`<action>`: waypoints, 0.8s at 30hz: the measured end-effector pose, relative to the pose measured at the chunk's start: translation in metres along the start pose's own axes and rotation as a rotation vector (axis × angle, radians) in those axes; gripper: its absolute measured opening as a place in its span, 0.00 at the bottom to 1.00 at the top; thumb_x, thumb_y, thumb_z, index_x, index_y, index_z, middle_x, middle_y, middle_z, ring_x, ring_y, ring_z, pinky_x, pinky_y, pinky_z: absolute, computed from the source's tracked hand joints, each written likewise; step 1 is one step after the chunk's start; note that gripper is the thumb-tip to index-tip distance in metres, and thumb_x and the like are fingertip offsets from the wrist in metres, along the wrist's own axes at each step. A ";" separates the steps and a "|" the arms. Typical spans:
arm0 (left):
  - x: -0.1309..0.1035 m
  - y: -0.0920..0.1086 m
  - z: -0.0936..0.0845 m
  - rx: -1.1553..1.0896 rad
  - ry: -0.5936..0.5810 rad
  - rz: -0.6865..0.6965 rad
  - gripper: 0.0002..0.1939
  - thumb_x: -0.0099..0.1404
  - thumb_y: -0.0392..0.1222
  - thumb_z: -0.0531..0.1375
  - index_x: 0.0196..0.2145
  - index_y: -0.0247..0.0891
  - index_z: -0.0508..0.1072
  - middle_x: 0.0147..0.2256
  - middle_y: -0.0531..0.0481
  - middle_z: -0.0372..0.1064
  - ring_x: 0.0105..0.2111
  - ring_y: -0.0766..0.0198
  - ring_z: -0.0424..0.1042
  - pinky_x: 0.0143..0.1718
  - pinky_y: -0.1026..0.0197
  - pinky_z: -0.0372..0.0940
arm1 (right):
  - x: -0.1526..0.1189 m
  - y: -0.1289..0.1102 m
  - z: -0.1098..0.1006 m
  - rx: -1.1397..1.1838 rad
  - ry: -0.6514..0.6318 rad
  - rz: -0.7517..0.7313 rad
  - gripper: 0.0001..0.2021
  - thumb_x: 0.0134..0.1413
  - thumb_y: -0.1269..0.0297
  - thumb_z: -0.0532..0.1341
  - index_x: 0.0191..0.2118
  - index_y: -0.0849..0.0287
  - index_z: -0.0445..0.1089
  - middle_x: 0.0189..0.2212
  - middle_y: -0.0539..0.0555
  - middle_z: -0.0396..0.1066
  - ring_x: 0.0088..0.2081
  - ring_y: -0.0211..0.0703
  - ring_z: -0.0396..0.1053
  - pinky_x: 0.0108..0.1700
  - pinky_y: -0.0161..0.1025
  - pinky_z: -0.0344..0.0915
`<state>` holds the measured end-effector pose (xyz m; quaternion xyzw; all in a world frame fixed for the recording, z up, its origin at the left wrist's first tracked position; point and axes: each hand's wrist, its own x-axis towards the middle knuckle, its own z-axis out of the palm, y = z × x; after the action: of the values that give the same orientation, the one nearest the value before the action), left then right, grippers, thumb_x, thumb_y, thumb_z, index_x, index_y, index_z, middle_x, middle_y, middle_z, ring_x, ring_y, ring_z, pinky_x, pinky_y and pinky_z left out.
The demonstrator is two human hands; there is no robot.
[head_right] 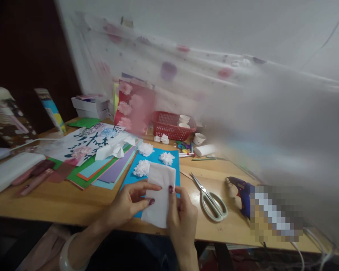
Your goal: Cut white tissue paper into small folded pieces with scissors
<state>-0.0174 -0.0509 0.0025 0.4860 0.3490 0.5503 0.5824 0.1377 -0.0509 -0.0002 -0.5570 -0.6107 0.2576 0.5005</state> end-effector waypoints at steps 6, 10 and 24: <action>-0.002 0.001 -0.002 0.055 -0.024 -0.032 0.17 0.56 0.31 0.62 0.43 0.42 0.80 0.41 0.45 0.78 0.38 0.58 0.75 0.35 0.63 0.67 | -0.001 -0.004 0.000 -0.023 -0.080 -0.040 0.16 0.60 0.50 0.55 0.34 0.58 0.67 0.12 0.43 0.58 0.15 0.34 0.54 0.16 0.31 0.48; -0.001 0.000 -0.005 0.055 -0.007 -0.059 0.15 0.56 0.31 0.62 0.40 0.41 0.81 0.40 0.44 0.79 0.36 0.59 0.75 0.35 0.63 0.66 | 0.014 0.008 -0.020 -0.163 -0.102 -0.119 0.16 0.62 0.53 0.52 0.34 0.58 0.70 0.17 0.48 0.66 0.20 0.40 0.65 0.22 0.34 0.59; 0.006 0.027 -0.012 -0.587 0.329 -0.079 0.27 0.54 0.26 0.64 0.52 0.38 0.69 0.46 0.47 0.75 0.40 0.65 0.77 0.36 0.70 0.72 | 0.061 0.088 -0.103 -0.728 -0.032 0.009 0.09 0.46 0.59 0.55 0.20 0.53 0.65 0.21 0.65 0.72 0.28 0.61 0.70 0.31 0.49 0.61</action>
<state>-0.0364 -0.0446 0.0258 0.1881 0.2835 0.6754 0.6543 0.2752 0.0033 -0.0196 -0.6974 -0.6676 0.0340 0.2587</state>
